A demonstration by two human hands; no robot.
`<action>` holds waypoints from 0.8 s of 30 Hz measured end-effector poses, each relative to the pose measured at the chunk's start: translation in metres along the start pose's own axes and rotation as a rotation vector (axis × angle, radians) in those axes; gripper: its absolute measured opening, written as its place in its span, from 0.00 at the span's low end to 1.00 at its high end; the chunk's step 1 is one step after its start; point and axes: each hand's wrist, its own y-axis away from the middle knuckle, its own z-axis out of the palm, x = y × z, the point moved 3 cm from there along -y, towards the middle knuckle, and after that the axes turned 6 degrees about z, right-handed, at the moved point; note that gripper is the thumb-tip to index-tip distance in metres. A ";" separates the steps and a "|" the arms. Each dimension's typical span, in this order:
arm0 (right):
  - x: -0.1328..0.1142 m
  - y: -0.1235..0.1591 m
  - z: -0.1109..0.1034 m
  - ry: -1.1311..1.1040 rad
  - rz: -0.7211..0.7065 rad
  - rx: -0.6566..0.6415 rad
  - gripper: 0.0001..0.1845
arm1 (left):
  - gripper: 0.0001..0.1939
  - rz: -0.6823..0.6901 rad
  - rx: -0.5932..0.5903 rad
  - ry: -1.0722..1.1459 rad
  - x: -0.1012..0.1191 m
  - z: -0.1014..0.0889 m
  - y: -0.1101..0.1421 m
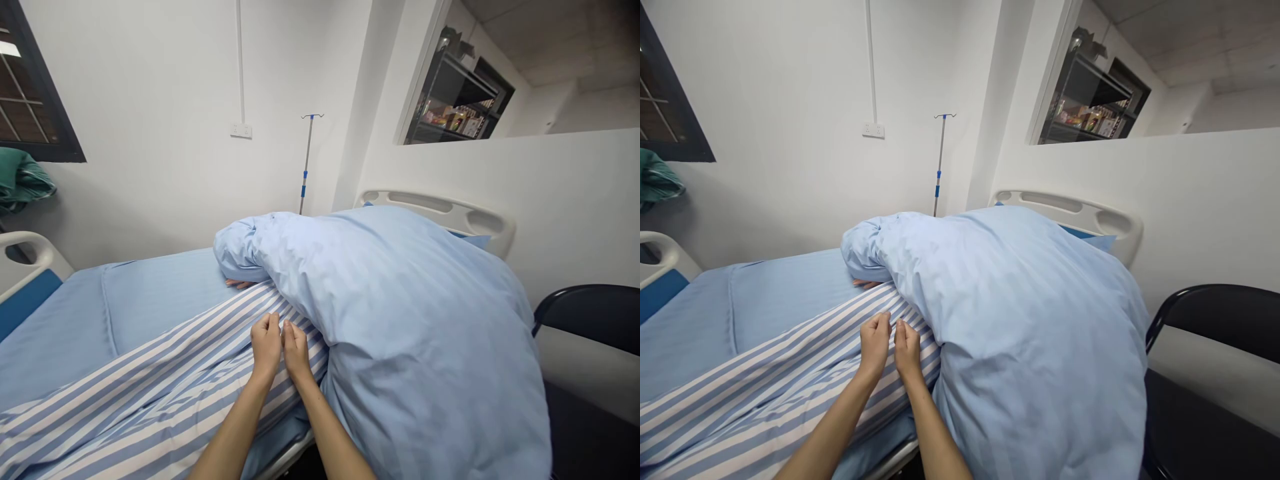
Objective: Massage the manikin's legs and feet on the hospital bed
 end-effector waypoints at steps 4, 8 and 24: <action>0.001 -0.002 -0.003 -0.074 0.042 0.024 0.22 | 0.18 -0.023 0.008 -0.026 -0.014 0.011 0.004; 0.001 -0.002 -0.002 -0.076 0.038 0.039 0.21 | 0.18 0.023 -0.047 -0.259 -0.039 0.012 0.016; -0.025 -0.032 -0.030 0.291 -0.116 -0.022 0.20 | 0.17 0.065 -0.084 -0.383 -0.040 0.012 0.018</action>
